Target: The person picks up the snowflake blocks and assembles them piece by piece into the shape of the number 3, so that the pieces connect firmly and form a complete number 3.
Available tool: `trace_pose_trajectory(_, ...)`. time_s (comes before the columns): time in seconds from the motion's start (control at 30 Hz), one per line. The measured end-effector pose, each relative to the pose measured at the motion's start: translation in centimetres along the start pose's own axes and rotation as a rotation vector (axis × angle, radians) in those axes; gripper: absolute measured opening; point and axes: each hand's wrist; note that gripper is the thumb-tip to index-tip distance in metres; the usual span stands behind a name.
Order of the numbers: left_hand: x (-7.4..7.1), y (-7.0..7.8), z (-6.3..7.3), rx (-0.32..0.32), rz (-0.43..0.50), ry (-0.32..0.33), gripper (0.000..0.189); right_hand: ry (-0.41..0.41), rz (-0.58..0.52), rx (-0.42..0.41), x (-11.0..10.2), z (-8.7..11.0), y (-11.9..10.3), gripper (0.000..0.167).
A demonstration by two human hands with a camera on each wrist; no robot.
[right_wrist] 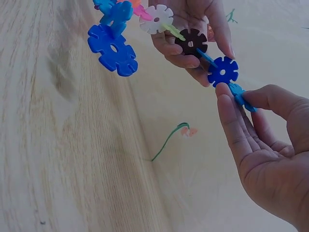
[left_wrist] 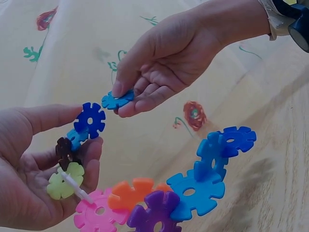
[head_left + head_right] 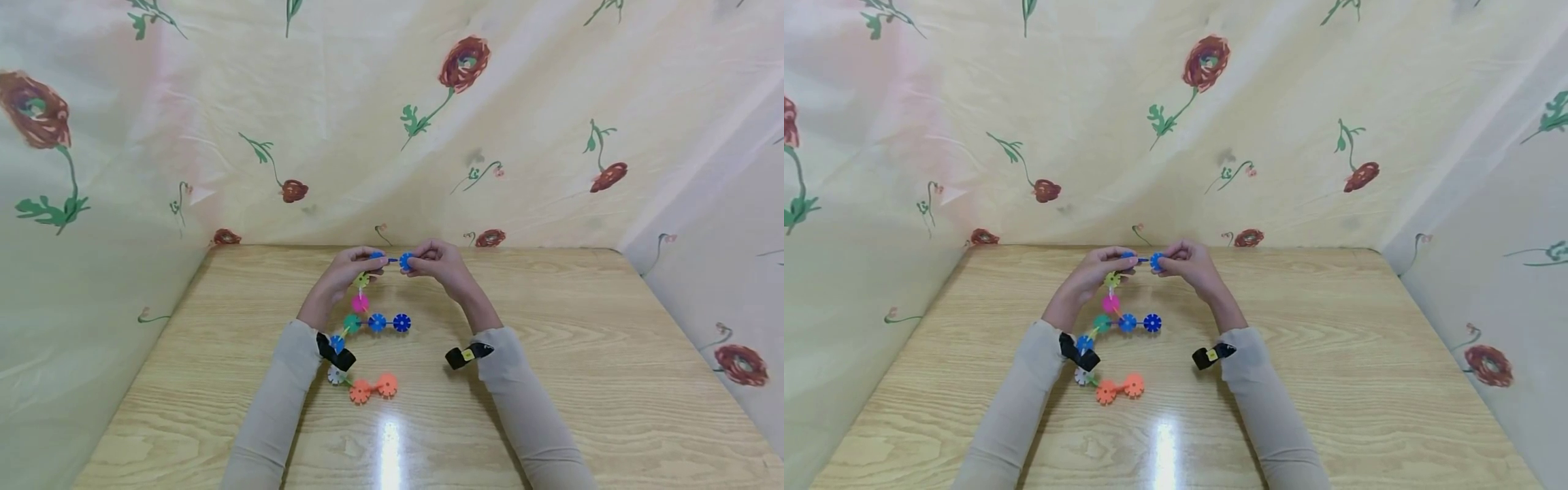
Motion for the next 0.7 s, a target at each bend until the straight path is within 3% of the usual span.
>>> trace_pose_trajectory(0.33,0.18,-0.1,-0.16,0.011,0.003,-0.032,0.037,-0.003,-0.01,0.008,0.19,-0.18,-0.05,0.01)
trace_pose_trajectory(0.7,0.28,-0.07,-0.03,0.023,0.001,-0.035,0.041,-0.001,0.084,-0.015,-0.27,-0.23,-0.1,0.018)
Point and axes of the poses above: each hand's wrist, its own z-axis away from the middle knuckle, its own x-axis out of the palm, y = z × x, and after that the axes turned 10 degrees about y, right-handed
